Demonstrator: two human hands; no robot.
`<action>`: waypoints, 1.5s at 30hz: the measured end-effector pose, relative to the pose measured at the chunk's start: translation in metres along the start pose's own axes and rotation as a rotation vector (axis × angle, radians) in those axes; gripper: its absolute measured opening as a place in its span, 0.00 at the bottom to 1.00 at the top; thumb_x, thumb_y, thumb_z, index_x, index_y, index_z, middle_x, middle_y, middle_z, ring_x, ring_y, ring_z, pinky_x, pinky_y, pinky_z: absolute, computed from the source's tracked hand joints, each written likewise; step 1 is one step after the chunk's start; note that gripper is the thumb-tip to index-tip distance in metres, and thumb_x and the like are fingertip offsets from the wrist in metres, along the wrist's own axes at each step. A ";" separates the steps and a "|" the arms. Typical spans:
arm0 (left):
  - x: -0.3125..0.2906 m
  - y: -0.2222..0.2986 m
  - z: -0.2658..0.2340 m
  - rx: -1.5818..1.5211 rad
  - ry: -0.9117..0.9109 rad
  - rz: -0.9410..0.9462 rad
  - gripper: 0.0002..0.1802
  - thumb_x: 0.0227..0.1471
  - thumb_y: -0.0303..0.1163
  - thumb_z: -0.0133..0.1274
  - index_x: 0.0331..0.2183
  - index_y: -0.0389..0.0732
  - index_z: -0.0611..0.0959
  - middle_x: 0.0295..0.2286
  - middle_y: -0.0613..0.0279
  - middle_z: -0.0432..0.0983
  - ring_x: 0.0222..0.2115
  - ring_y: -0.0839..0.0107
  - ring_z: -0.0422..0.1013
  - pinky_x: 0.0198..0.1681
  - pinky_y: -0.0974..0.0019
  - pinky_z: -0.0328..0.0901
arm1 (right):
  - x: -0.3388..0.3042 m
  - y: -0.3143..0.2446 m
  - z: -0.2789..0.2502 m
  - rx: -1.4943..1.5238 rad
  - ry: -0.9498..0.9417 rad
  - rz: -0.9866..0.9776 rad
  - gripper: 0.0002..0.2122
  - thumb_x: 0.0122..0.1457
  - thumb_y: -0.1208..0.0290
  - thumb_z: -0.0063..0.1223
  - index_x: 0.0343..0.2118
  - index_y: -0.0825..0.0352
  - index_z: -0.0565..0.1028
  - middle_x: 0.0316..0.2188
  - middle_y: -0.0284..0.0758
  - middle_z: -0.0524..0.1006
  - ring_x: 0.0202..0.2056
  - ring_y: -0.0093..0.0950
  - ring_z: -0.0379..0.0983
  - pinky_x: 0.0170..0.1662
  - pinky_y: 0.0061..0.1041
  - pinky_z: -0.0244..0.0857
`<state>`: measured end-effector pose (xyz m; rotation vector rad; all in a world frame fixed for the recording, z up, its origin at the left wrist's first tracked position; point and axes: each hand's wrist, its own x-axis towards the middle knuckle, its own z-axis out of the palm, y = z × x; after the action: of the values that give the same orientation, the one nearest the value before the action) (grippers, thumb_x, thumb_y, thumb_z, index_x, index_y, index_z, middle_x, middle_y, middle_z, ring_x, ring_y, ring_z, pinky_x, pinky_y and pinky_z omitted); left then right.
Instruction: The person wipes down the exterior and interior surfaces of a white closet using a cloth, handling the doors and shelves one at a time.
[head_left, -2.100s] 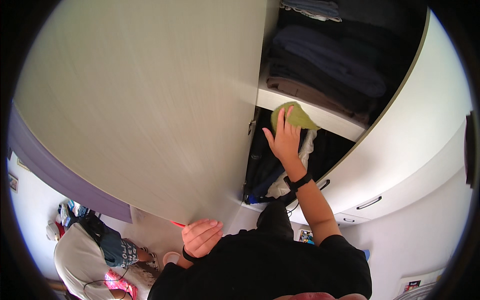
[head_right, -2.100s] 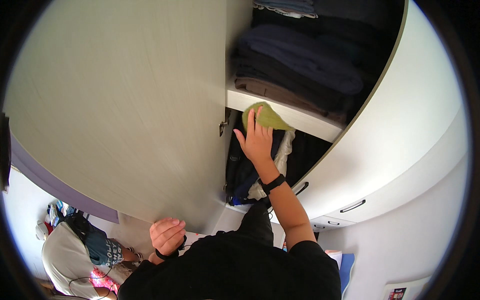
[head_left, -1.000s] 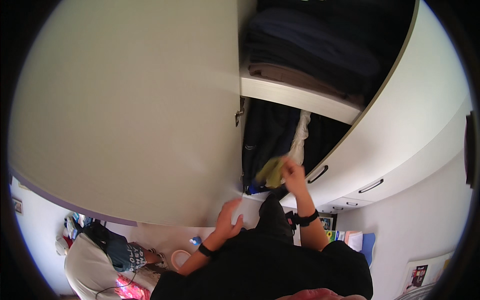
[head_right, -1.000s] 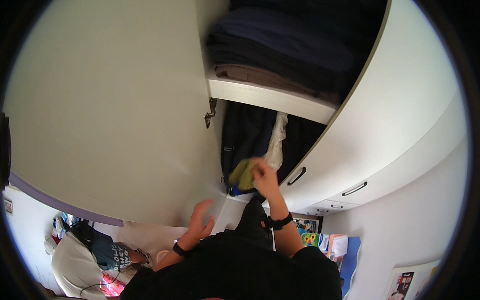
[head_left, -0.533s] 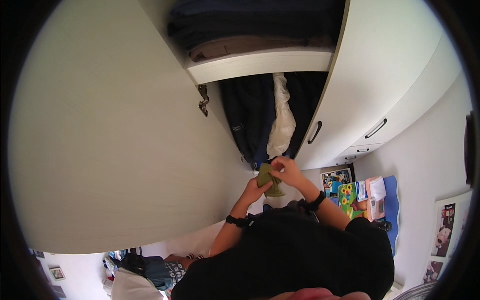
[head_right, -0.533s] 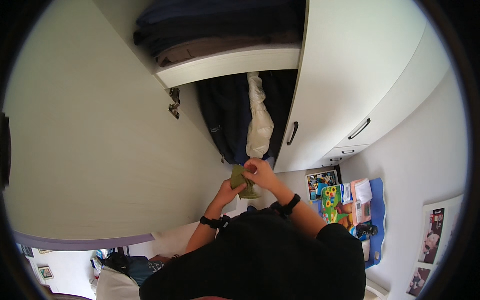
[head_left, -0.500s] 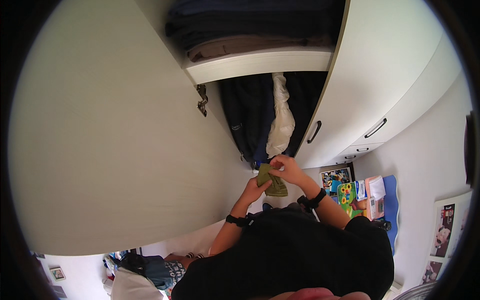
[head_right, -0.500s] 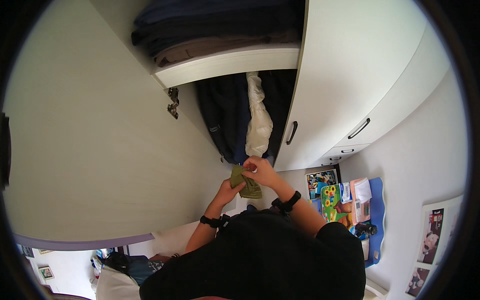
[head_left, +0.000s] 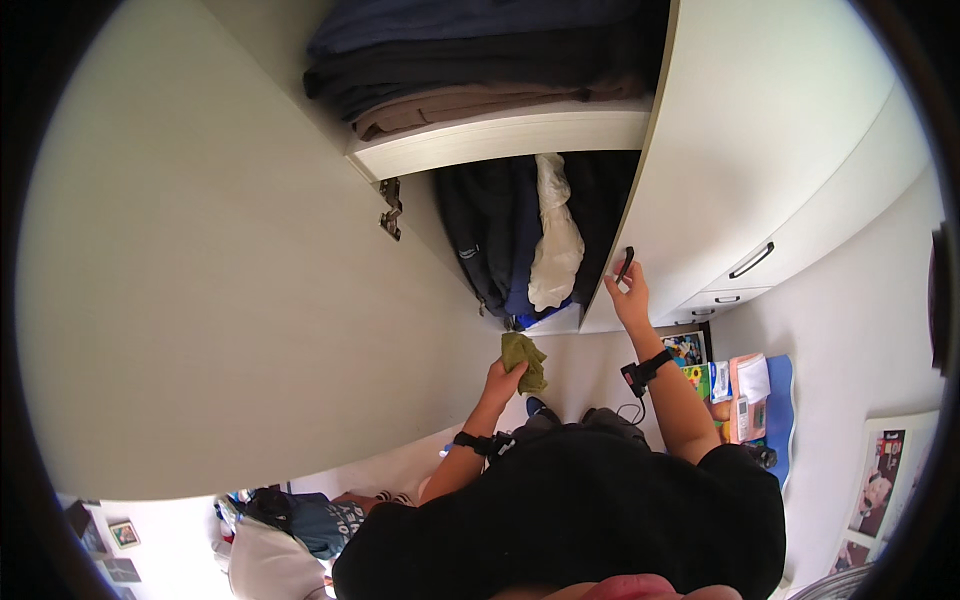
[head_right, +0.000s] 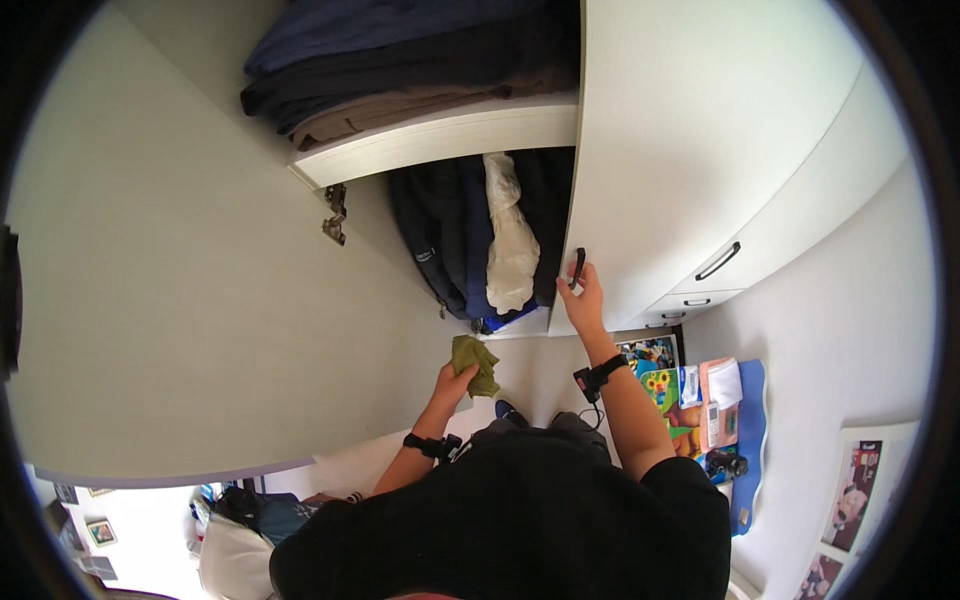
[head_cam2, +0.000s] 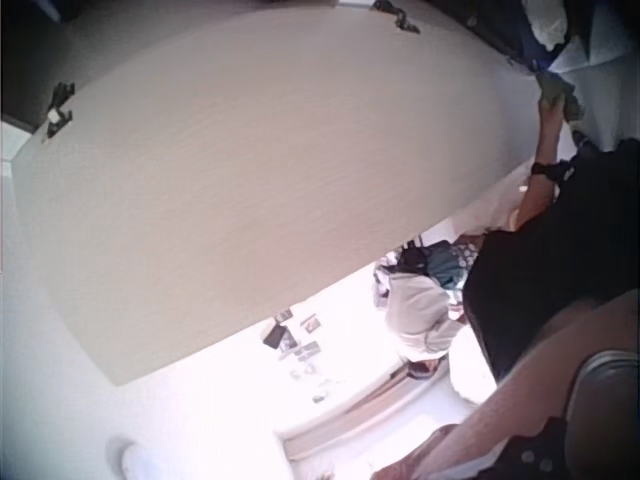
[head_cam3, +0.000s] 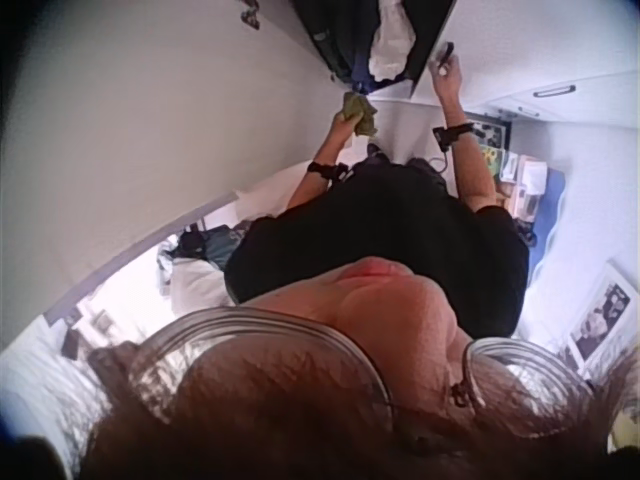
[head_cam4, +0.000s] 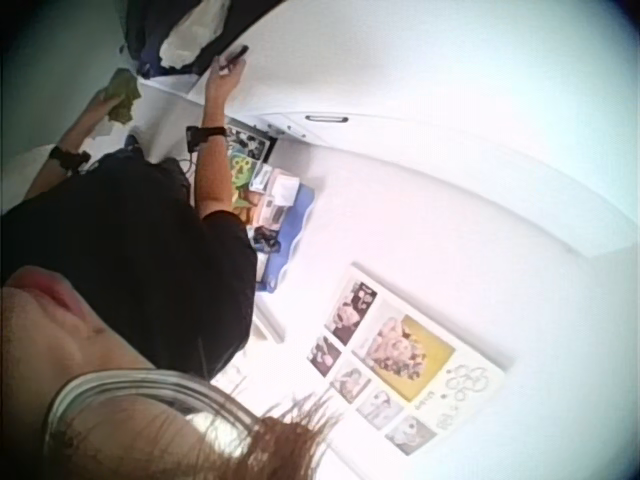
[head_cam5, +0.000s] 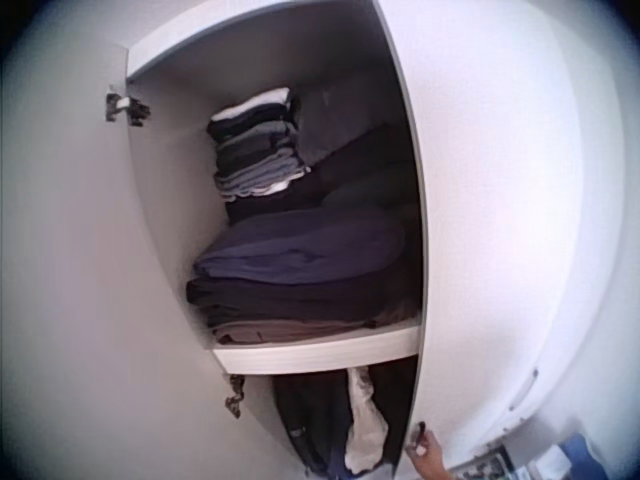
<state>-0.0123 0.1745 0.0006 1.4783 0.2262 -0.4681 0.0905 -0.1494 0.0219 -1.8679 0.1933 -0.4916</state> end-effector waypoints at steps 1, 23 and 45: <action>0.000 0.001 0.006 -0.049 -0.008 -0.019 0.17 0.60 0.33 0.57 0.48 0.33 0.80 0.41 0.61 0.80 0.40 0.70 0.77 0.46 0.65 0.71 | -0.003 -0.013 -0.002 0.043 -0.011 -0.040 0.12 0.59 0.75 0.61 0.43 0.67 0.72 0.39 0.33 0.78 0.45 0.26 0.75 0.53 0.29 0.69; -0.003 0.049 0.181 0.196 -0.493 0.385 0.19 0.59 0.27 0.52 0.52 0.34 0.77 0.42 0.61 0.80 0.43 0.71 0.75 0.49 0.65 0.69 | -0.193 -0.056 -0.265 -0.501 -0.037 0.095 0.15 0.45 0.68 0.70 0.35 0.70 0.81 0.32 0.43 0.83 0.34 0.42 0.81 0.39 0.35 0.72; -0.073 0.052 0.207 0.023 -0.412 0.240 0.22 0.66 0.35 0.51 0.57 0.37 0.74 0.45 0.65 0.78 0.43 0.76 0.73 0.48 0.68 0.69 | -0.194 -0.094 -0.276 -0.560 0.724 -0.569 0.37 0.55 0.76 0.60 0.65 0.76 0.53 0.61 0.54 0.60 0.63 0.49 0.57 0.65 0.45 0.52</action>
<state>-0.0831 -0.0169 0.0977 1.3761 -0.2803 -0.5688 -0.2108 -0.2837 0.1388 -2.2009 0.2973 -1.6432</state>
